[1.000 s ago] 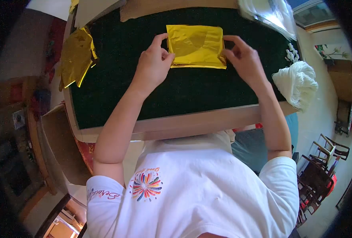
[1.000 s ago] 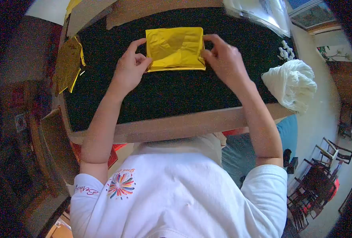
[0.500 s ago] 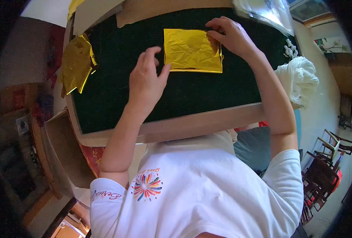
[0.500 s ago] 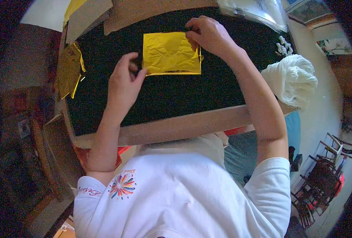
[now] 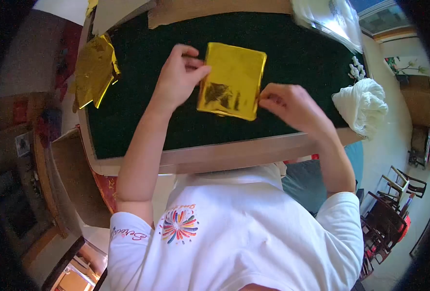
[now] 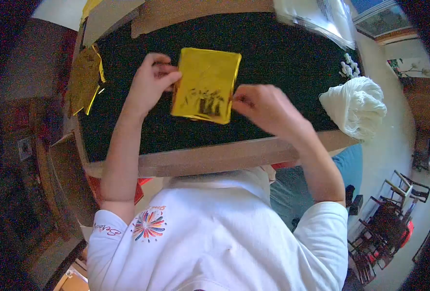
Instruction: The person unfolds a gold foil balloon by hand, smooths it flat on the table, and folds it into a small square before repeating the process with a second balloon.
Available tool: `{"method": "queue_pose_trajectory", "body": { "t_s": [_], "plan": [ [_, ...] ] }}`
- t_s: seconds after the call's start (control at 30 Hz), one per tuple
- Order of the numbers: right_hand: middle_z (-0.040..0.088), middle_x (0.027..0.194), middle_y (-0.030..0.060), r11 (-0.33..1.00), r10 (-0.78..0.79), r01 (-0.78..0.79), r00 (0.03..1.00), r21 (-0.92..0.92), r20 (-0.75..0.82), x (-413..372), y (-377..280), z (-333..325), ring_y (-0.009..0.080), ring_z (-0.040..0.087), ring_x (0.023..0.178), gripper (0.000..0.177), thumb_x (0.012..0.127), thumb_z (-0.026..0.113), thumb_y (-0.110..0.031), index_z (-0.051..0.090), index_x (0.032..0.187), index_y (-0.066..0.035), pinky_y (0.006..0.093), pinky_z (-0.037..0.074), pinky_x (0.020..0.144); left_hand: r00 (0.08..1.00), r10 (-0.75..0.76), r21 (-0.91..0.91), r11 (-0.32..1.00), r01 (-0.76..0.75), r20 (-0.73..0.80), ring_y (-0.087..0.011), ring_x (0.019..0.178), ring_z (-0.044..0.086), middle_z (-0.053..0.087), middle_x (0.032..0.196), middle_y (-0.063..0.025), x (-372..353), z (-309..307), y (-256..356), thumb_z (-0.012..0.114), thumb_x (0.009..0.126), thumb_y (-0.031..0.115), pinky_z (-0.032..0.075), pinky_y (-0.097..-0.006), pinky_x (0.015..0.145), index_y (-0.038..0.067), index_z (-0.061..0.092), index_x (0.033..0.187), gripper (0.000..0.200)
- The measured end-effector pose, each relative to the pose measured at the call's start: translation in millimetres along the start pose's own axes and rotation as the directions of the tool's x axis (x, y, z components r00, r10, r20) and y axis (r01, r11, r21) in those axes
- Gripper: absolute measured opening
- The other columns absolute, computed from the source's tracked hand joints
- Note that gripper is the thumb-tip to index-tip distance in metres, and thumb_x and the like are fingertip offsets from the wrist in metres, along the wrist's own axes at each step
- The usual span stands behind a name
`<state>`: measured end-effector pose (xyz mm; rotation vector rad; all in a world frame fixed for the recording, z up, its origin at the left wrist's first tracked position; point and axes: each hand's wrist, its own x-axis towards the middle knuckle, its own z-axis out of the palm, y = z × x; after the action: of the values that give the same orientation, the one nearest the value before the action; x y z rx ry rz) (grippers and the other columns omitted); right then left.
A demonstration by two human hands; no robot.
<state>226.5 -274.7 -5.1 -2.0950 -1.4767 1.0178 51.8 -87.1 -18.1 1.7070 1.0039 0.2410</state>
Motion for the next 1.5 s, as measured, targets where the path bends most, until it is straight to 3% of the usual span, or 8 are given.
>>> {"method": "queue_pose_trajectory", "body": {
  "t_s": [0.17, 0.37, 0.6, 0.67, 0.83, 0.9, 1.2, 1.5],
  "plan": [
    [0.066, 0.076, 0.0111, 0.992, -0.084, 0.097, 0.983, -0.075, 0.166, -10.5, -28.4, 2.0, 0.0192, 0.063, 0.065, 0.016, 0.086, 0.064, -0.013, 0.066, 0.097, -0.002, 0.0298, 0.051, 0.062, 0.968, 0.218, 0.206, 0.948, -0.240, 0.123, -0.0215, 0.093, 0.064, 0.065, 0.103, -0.0147, 72.1, 16.3, 6.9, 0.069, 0.077, 0.005, 0.051, -0.0336, 0.084, -0.001, 0.049, 0.115, 0.043],
    [0.065, 0.089, 0.0039, 0.976, -0.061, 0.133, 0.927, 0.172, -0.371, 21.4, 22.9, -41.6, 0.0097, 0.059, 0.077, 0.017, 0.091, 0.057, -0.008, 0.063, 0.106, -0.001, 0.0233, 0.050, 0.071, 0.760, 0.604, 0.157, 0.748, -0.645, 0.242, -0.0238, 0.098, 0.064, 0.064, 0.107, -0.0142, 101.4, 43.3, 30.2, 0.062, 0.084, 0.007, 0.051, -0.0344, 0.087, 0.004, 0.056, 0.115, 0.032],
    [0.064, 0.105, 0.0071, 0.981, 0.144, -0.098, 0.945, 0.165, -0.294, 9.5, 37.1, -31.5, 0.0146, 0.060, 0.093, 0.026, 0.087, 0.060, -0.003, 0.061, 0.113, -0.005, 0.0274, 0.050, 0.083, 0.999, 0.002, 0.165, 0.986, -0.008, 0.039, -0.0174, 0.084, 0.064, 0.067, 0.096, -0.0087, 9.9, -31.9, -10.1, 0.061, 0.088, 0.013, 0.052, -0.0268, 0.075, 0.006, 0.064, 0.107, 0.021],
    [0.053, 0.128, 0.0127, 0.897, -0.419, 0.333, 0.848, -0.290, -0.324, 2.7, 22.9, -21.2, 0.0250, 0.054, 0.115, 0.039, 0.083, 0.060, 0.001, 0.057, 0.121, -0.008, 0.0361, 0.046, 0.096, 0.980, 0.196, 0.269, 0.946, -0.180, -0.036, -0.0172, 0.084, 0.064, 0.066, 0.096, -0.0082, -15.2, -27.0, -29.9, 0.063, 0.087, 0.012, 0.051, -0.0269, 0.074, 0.007, 0.064, 0.107, 0.020],
    [0.051, 0.129, 0.0147, 0.860, -0.478, 0.370, 0.826, -0.352, -0.298, 9.9, 17.8, -17.7, 0.0278, 0.053, 0.117, 0.046, 0.084, 0.058, 0.003, 0.052, 0.127, -0.010, 0.0382, 0.045, 0.098, 0.901, 0.429, 0.465, 0.812, -0.353, -0.064, -0.0159, 0.084, 0.064, 0.066, 0.095, -0.0076, -27.5, -15.0, -34.9, 0.065, 0.085, 0.008, 0.052, -0.0273, 0.075, 0.006, 0.065, 0.106, 0.021],
    [0.061, 0.110, 0.0133, 0.977, -0.124, 0.170, 0.942, 0.125, -0.311, 12.3, 23.1, -11.2, 0.0205, 0.062, 0.100, 0.042, 0.088, 0.055, 0.002, 0.051, 0.128, -0.010, 0.0312, 0.051, 0.087, 0.945, 0.315, 0.328, 0.905, -0.269, -0.093, -0.0155, 0.080, 0.064, 0.067, 0.091, -0.0075, -20.2, -14.5, -26.5, 0.065, 0.085, 0.008, 0.053, -0.0273, 0.072, 0.005, 0.064, 0.108, 0.023],
    [0.065, 0.091, 0.0081, 0.888, 0.113, 0.050, 0.940, 0.458, -0.321, 23.2, 28.9, -8.1, 0.0136, 0.064, 0.084, 0.039, 0.091, 0.058, -0.006, 0.049, 0.129, -0.008, 0.0249, 0.053, 0.077, 0.998, -0.001, 0.169, 0.986, -0.010, 0.060, -0.0190, 0.084, 0.068, 0.067, 0.095, -0.0132, -4.6, -13.3, -10.3, 0.064, 0.087, 0.011, 0.057, -0.0294, 0.072, 0.000, 0.052, 0.123, 0.039],
    [0.064, 0.087, 0.0064, 0.975, 0.123, -0.035, 0.909, 0.221, -0.399, 53.3, 21.9, -12.2, 0.0121, 0.063, 0.080, 0.037, 0.089, 0.063, -0.009, 0.052, 0.124, -0.009, 0.0250, 0.055, 0.073, 0.989, 0.148, 0.153, 0.978, -0.145, -0.005, -0.0118, 0.068, 0.062, 0.063, 0.082, -0.0086, 7.1, 1.5, -15.0, 0.067, 0.082, 0.004, 0.054, -0.0254, 0.057, 0.001, 0.048, 0.123, 0.046]
  ]
}}
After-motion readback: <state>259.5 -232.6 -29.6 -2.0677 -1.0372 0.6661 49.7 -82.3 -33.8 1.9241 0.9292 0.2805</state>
